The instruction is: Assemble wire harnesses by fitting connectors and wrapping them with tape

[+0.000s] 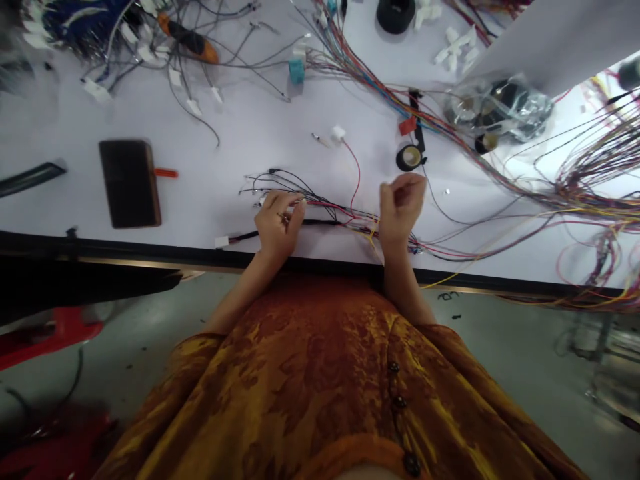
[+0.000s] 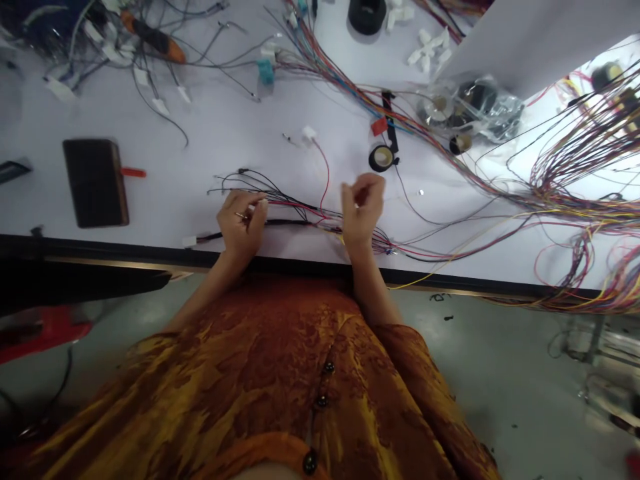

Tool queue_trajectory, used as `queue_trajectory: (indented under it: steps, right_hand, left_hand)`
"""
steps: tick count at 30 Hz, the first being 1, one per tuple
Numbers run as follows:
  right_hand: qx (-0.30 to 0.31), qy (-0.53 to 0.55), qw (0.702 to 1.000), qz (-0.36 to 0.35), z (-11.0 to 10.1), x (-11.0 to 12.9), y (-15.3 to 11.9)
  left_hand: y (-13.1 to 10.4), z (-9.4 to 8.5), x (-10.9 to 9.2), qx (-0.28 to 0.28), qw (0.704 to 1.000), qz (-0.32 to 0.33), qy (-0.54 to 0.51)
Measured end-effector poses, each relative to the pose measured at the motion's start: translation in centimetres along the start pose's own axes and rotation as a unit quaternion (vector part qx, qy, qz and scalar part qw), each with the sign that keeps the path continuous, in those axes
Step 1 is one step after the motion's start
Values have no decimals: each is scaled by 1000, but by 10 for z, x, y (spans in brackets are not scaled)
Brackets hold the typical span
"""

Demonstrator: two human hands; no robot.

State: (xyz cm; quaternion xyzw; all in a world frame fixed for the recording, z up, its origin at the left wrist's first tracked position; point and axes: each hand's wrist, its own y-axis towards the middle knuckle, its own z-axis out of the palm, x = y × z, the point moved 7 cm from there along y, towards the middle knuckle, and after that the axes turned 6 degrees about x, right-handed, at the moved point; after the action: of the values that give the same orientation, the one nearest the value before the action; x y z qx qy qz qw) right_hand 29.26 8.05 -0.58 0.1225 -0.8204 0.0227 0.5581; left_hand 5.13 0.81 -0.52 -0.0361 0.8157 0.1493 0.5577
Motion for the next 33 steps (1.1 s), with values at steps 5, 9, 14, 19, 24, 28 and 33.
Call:
queue_trajectory:
  steps: [5, 9, 14, 19, 24, 28, 33]
  right_hand:
    - [223, -146, 954, -135, 81, 53, -17]
    - [217, -190, 947, -144, 105, 51, -8]
    - [213, -58, 963, -152, 112, 42, 4]
    - [185, -81, 964, -173, 109, 46, 6]
    - [150, -204, 951, -178, 103, 59, 0]
    - [152, -201, 954, -162, 105, 63, -4]
    - [135, -167, 960, -177, 105, 68, -4]
  left_hand:
    - [6, 2, 10, 36, 993, -67, -88]
    - [9, -4, 17, 156, 979, -101, -88]
    - [15, -25, 13, 270, 944, -69, 178]
    - [16, -31, 26, 270, 926, -67, 257]
    - [18, -40, 47, 182, 975, -126, -38]
    - [18, -34, 49, 180, 957, -128, -188]
    - [22, -28, 54, 137, 937, -158, -280]
